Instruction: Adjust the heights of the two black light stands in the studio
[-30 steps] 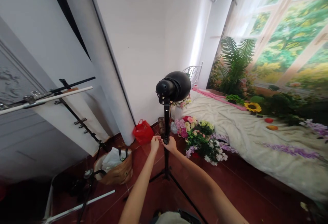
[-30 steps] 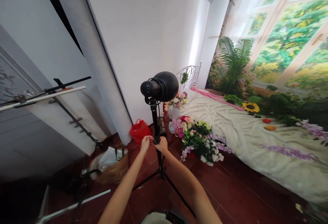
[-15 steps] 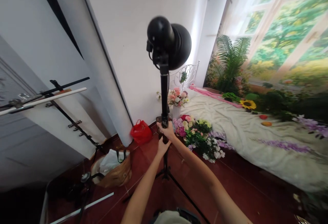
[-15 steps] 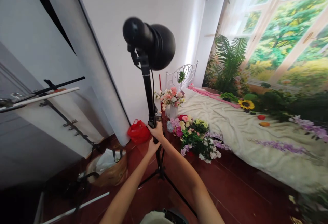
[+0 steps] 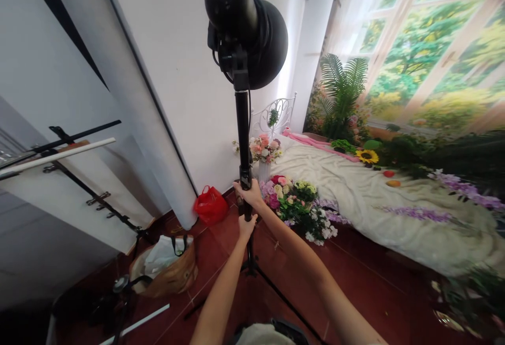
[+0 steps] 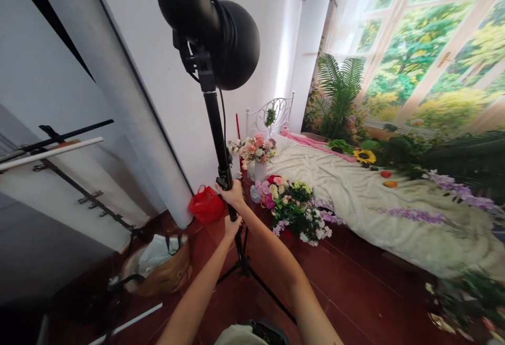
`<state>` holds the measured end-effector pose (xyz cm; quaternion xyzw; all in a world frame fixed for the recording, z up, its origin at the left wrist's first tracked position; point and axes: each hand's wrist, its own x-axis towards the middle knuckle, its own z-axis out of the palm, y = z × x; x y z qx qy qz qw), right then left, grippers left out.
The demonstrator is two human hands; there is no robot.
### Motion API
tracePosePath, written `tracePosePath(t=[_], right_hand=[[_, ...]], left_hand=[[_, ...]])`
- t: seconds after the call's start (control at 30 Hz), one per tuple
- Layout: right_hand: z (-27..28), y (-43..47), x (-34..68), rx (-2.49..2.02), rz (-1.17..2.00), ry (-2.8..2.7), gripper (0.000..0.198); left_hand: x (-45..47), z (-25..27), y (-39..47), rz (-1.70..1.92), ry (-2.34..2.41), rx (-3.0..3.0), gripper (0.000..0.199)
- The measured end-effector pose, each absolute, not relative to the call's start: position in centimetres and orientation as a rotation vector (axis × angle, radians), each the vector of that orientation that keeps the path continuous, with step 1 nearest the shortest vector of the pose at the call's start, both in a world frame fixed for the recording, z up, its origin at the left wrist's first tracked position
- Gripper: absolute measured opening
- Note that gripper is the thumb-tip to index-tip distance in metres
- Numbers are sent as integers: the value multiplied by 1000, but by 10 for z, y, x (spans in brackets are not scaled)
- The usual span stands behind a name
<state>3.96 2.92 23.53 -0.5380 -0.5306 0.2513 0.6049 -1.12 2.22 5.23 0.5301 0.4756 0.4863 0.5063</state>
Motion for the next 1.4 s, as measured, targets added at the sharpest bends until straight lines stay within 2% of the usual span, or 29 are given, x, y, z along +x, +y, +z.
tracePosePath(t=[0.3, 0.63, 0.73, 0.83, 1.03, 1.4], right_hand=[[270, 34, 45, -1207, 539, -1247, 40], [269, 12, 66, -1015, 655, -1504, 38], [237, -2, 85, -932, 762, -1637, 50], [180, -13, 98, -1064, 839, -1661, 41], [77, -23, 108, -1381, 822, -1634, 37], [35, -8, 110, -1565, 857, -1479, 26]], left_hand=[[-13, 52, 25, 1093, 1170, 1265, 25], [-8, 42, 29, 1137, 1220, 1235, 18], [-7, 39, 29, 1148, 1209, 1225, 18], [-7, 38, 30, 1168, 1203, 1196, 17], [-9, 39, 31, 1198, 1244, 1230, 19], [-9, 39, 26, 1140, 1245, 1225, 16]])
